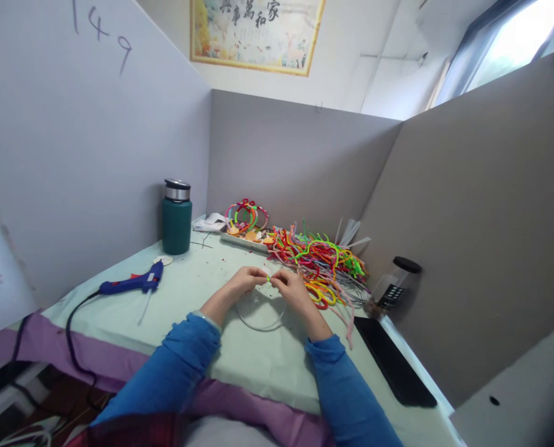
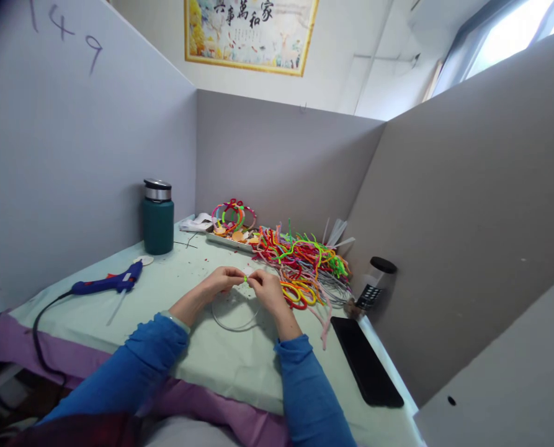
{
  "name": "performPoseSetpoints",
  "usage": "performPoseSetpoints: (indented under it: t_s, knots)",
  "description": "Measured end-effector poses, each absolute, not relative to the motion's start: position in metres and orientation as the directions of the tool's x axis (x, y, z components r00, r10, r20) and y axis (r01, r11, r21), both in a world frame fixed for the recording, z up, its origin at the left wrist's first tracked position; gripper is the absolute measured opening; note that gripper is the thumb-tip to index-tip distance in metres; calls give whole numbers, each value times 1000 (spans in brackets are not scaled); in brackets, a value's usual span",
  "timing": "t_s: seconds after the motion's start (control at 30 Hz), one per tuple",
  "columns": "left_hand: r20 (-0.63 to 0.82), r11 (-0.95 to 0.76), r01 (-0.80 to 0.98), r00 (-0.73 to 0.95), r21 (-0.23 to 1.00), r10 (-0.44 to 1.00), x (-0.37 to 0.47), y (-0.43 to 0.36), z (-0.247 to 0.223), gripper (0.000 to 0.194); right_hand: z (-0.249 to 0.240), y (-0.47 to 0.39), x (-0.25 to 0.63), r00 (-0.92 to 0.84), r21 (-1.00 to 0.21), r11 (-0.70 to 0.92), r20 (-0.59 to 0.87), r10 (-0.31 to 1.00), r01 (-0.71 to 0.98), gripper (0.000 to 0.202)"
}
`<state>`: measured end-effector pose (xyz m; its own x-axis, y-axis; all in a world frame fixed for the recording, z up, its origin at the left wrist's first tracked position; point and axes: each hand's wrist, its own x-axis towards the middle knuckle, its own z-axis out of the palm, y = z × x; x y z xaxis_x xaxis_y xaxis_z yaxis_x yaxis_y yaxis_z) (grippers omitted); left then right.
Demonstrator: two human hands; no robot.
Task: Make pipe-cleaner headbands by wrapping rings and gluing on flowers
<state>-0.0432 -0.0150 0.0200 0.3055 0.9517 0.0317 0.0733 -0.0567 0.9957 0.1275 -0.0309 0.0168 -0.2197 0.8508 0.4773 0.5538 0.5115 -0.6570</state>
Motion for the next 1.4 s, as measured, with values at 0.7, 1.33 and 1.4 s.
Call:
performPoseSetpoints:
  t_s: [0.7, 1.33, 1.4]
  knots:
    - [414, -503, 324, 307, 801, 857, -45, 6, 3, 15, 5, -23, 130, -189, -728, 477, 446, 875, 492, 14]
    - [-79, 17, 142, 447, 990, 891, -48, -17, 22, 43, 9, -33, 126, -287, -662, 599, 528, 800, 451, 13]
    - [-94, 32, 141, 461, 989, 883, -49, -18, 22, 44, 9, -33, 125, -292, -656, 605, 532, 795, 452, 14]
